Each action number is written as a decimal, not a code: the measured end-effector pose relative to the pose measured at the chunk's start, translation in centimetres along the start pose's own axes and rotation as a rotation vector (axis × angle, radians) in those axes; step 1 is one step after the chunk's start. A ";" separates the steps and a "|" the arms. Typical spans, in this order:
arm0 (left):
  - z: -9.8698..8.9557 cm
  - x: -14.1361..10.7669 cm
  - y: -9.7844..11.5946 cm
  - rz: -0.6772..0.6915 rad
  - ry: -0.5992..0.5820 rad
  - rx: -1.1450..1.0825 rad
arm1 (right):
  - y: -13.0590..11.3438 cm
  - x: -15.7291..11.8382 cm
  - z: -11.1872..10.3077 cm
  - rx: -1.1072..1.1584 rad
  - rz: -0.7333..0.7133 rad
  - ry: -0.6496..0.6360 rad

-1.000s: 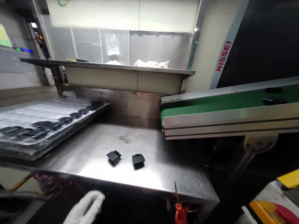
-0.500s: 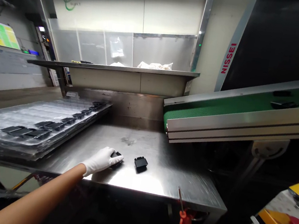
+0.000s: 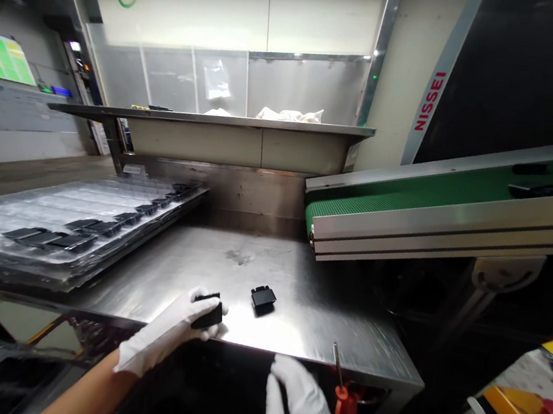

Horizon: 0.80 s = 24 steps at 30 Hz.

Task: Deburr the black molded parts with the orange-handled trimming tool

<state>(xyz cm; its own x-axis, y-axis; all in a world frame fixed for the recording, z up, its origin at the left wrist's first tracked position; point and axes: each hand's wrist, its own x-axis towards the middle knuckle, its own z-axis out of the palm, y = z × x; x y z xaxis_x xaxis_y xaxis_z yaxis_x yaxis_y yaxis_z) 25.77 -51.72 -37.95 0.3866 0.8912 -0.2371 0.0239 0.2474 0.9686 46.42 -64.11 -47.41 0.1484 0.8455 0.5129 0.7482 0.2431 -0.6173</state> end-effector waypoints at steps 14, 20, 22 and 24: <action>-0.4 -7.5 -4.7 -0.196 -0.073 -0.586 | -2.4 14.4 1.7 -0.442 0.377 -0.484; -1.0 -7.2 -5.3 -0.299 -0.166 -0.736 | -2.6 15.2 2.2 -0.407 0.386 -0.521; -1.2 -7.2 -5.4 -0.311 -0.176 -0.802 | -2.2 15.5 2.6 -0.342 0.350 -0.483; -1.5 -7.3 -5.5 -0.308 -0.177 -0.852 | -1.5 15.8 3.3 -0.240 0.263 -0.425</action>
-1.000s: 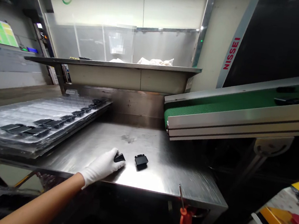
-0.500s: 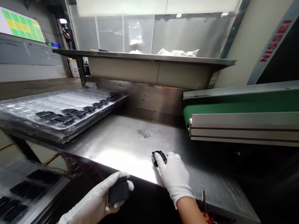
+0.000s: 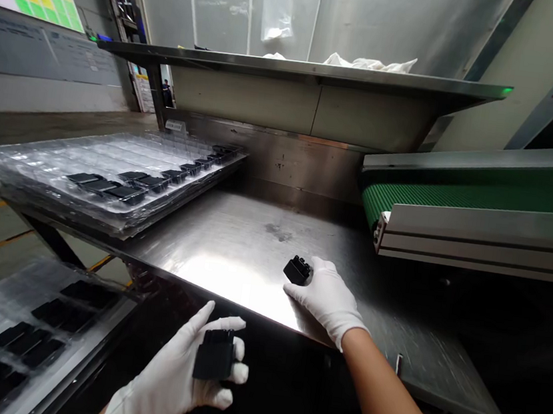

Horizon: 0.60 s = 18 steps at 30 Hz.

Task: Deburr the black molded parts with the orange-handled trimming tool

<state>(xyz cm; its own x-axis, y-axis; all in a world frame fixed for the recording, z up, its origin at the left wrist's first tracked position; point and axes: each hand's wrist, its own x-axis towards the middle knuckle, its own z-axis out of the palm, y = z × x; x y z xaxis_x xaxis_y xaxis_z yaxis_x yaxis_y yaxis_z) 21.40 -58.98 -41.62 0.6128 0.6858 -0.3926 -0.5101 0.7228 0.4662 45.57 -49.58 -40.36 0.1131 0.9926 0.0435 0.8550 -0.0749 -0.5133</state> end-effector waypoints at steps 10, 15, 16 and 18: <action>-1.0 -1.1 -0.2 0.099 -0.057 -0.251 | 0.6 1.1 2.1 0.236 0.044 0.097; -0.9 -0.9 -1.2 0.075 -0.054 -0.276 | -1.4 -3.3 1.8 0.444 0.044 0.106; -0.8 -0.9 -1.4 0.078 -0.033 -0.273 | -1.7 -4.7 1.9 0.546 0.056 0.074; -0.7 -0.8 -1.7 0.107 0.023 -0.245 | -2.0 -7.6 2.2 0.744 0.096 0.004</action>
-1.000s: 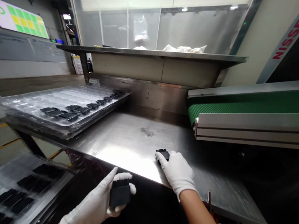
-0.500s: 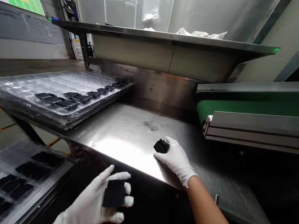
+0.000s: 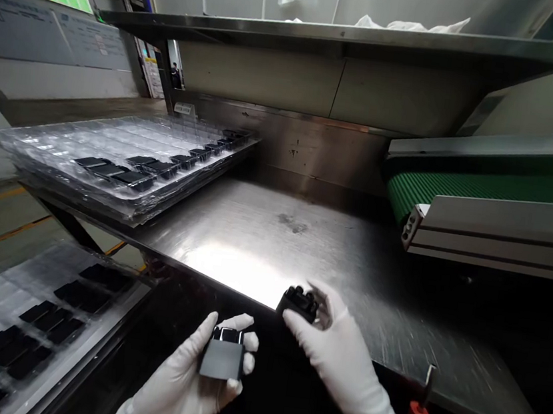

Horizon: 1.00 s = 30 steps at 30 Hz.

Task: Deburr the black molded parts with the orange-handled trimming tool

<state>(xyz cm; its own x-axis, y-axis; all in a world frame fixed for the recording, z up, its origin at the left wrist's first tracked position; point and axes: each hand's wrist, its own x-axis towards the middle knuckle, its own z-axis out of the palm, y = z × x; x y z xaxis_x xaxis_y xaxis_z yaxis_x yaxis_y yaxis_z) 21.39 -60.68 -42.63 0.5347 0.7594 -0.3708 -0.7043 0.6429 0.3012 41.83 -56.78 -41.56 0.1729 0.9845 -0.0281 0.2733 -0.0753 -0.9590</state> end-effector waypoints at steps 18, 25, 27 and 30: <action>-0.7 0.5 -4.2 -0.007 0.355 0.230 | 3.6 -10.4 0.4 0.532 0.544 -0.082; 0.2 0.3 -5.1 -0.085 0.416 0.304 | 5.4 -12.0 -0.9 0.586 0.566 -0.156; 0.2 0.4 -5.4 -0.105 0.433 0.307 | 5.7 -12.3 -1.0 0.606 0.564 -0.151; -0.1 0.7 -5.9 -0.132 0.432 0.314 | 5.9 -12.7 -0.5 0.523 0.564 -0.086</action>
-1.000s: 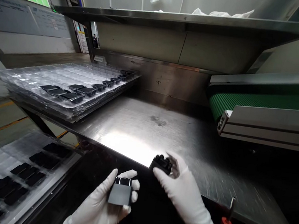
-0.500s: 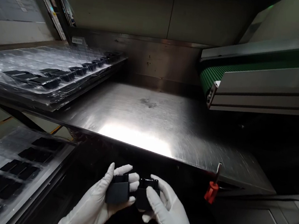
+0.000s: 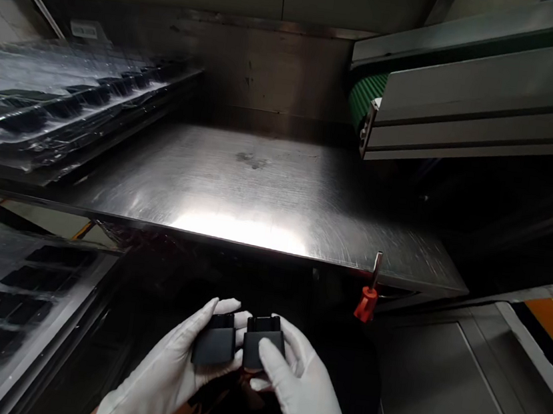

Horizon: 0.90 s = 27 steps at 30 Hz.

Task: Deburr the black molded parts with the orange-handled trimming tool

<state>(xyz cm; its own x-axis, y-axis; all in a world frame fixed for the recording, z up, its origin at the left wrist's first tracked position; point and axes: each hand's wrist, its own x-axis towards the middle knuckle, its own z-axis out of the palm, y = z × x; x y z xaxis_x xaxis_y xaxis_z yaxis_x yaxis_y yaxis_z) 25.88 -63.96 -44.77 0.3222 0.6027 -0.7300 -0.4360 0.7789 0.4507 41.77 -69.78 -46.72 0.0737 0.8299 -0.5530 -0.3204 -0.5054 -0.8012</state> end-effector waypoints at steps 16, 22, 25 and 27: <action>-0.8 0.7 -2.1 0.056 0.022 -0.047 | 3.0 -1.1 1.4 -0.688 -0.401 0.128; -1.2 1.4 -2.7 -0.008 0.063 -0.007 | 2.0 -1.8 -0.1 -0.737 -0.330 -0.094; -0.9 1.4 -2.8 -0.029 0.027 -0.020 | 1.8 -1.3 0.0 -0.696 -0.279 -0.094; -0.7 1.3 -2.8 -0.039 0.013 -0.047 | 1.9 -1.0 0.3 -0.678 -0.251 -0.048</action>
<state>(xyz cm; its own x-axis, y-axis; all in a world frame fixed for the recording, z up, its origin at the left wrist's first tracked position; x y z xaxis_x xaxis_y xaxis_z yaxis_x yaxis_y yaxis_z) 26.89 -65.51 -47.35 0.3289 0.5697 -0.7532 -0.4627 0.7925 0.3973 40.80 -71.49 -47.61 0.0218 0.9417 -0.3358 0.3582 -0.3209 -0.8768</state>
